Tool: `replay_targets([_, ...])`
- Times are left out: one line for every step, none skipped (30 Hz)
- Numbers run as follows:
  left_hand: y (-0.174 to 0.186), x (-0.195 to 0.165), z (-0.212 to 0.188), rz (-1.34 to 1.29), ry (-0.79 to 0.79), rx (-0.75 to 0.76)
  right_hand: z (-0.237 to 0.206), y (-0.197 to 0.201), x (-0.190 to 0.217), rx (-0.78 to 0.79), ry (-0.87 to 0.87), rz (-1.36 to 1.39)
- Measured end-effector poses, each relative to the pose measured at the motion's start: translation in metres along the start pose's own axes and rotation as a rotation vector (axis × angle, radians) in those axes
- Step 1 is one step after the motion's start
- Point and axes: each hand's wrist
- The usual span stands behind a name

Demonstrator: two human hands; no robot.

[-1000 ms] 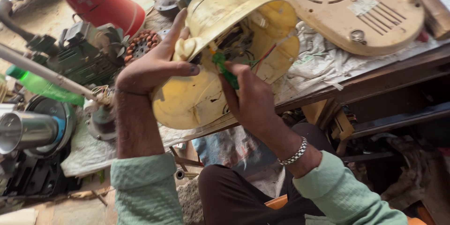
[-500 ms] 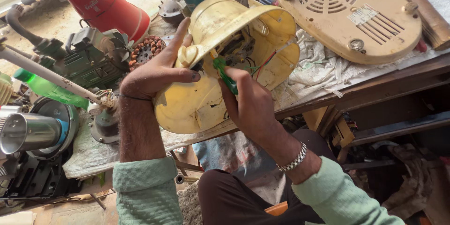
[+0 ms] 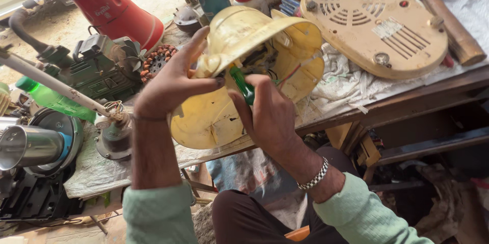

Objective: The person uses a screwdriver to adjust internal wiring and components inside the base of a yellow electric heater. They manipulate several wires and tighten screws within the motor housing, then reposition the heater casing.

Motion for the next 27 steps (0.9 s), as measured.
replay_targets([-0.002,-0.005,-0.007,0.089,-0.015,-0.073,0.001,0.001,0.001,-0.023,0.076,-0.012])
replay_targets([-0.008,-0.01,-0.012,0.178,-0.029,-0.148,0.001,0.001,0.002,-0.044,0.154,-0.022])
replay_targets([-0.014,-0.015,-0.016,0.341,-0.086,-0.207,0.003,0.001,0.001,-0.061,0.231,-0.03])
replay_targets([-0.021,-0.019,-0.021,0.504,-0.136,-0.263,0.005,0.001,-0.001,-0.013,0.27,0.07])
replay_targets([-0.027,-0.022,-0.025,0.668,-0.183,-0.318,0.008,0.0,-0.005,0.036,0.309,0.17])
replay_targets([-0.032,-0.026,-0.028,0.746,-0.158,-0.357,0.013,0.0,-0.01,0.083,0.35,0.274])
replay_targets([-0.038,-0.029,-0.03,0.825,-0.13,-0.4,0.019,0.0,-0.016,0.153,0.385,0.331])
replay_targets([-0.042,-0.033,-0.031,0.907,-0.098,-0.442,0.025,0.001,-0.022,0.223,0.42,0.391])
replay_targets([-0.045,-0.036,-0.032,0.949,-0.07,-0.446,0.03,0.002,-0.028,0.294,0.456,0.451])
replay_targets([-0.047,-0.04,-0.031,0.99,-0.041,-0.453,0.035,0.005,-0.032,0.359,0.475,0.458])
replay_targets([-0.049,-0.044,-0.03,1.028,-0.012,-0.461,0.04,0.01,-0.036,0.425,0.496,0.462])
replay_targets([-0.054,-0.048,-0.03,1.084,0.0,-0.51,0.046,0.012,-0.039,0.491,0.518,0.463])
replay_targets([-0.059,-0.051,-0.029,1.137,0.011,-0.562,0.052,0.014,-0.041,0.528,0.578,0.456])
replay_targets([-0.063,-0.052,-0.029,1.191,0.021,-0.613,0.059,0.015,-0.042,0.563,0.639,0.448])
replay_targets([-0.067,-0.052,-0.028,1.224,0.017,-0.657,0.065,0.015,-0.042,0.596,0.697,0.439])
replay_targets([-0.071,-0.05,-0.028,1.253,0.014,-0.698,0.073,0.015,-0.042,0.673,0.712,0.453])
replay_targets([-0.076,-0.045,-0.03,1.283,0.012,-0.737,0.08,0.013,-0.042,0.75,0.724,0.466])
replay_targets([-0.081,-0.039,-0.031,1.341,-0.025,-0.822,0.086,0.013,-0.04,0.827,0.735,0.477])
replay_targets([-0.086,-0.031,-0.034,1.403,-0.06,-0.905,0.091,0.012,-0.039,0.937,0.698,0.466])
replay_targets([-0.092,-0.021,-0.038,1.467,-0.097,-0.987,0.094,0.011,-0.037,1.044,0.661,0.452])
replay_targets([-0.102,-0.012,-0.044,1.293,-0.121,-1.053,0.096,0.01,-0.035,1.147,0.622,0.436])
replay_targets([-0.114,-0.002,-0.049,1.118,-0.144,-1.111,0.099,0.01,-0.034,1.167,0.642,0.368])
replay_targets([-0.127,0.008,-0.056,0.944,-0.166,-1.16,0.099,0.011,-0.032,1.182,0.661,0.303])
replay_targets([-0.138,0.019,-0.06,0.93,-0.226,-1.194,0.099,0.013,-0.031,1.194,0.68,0.236])
replay_targets([-0.146,0.03,-0.059,0.917,-0.295,-1.227,0.098,0.014,-0.029,1.081,0.746,0.246])
replay_targets([-0.154,0.041,-0.056,0.8,-0.309,-1.245,0.096,0.016,-0.028,0.967,0.809,0.254])
replay_targets([-0.164,0.05,-0.052,0.676,-0.315,-1.258,0.093,0.017,-0.027,0.86,0.862,0.264])
Point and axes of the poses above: each hand's wrist, its own z-axis towards the middle knuckle, its own y-axis out of the back of the hand, x = y × z, and after that the axes turned 15 degrees about z, right-handed
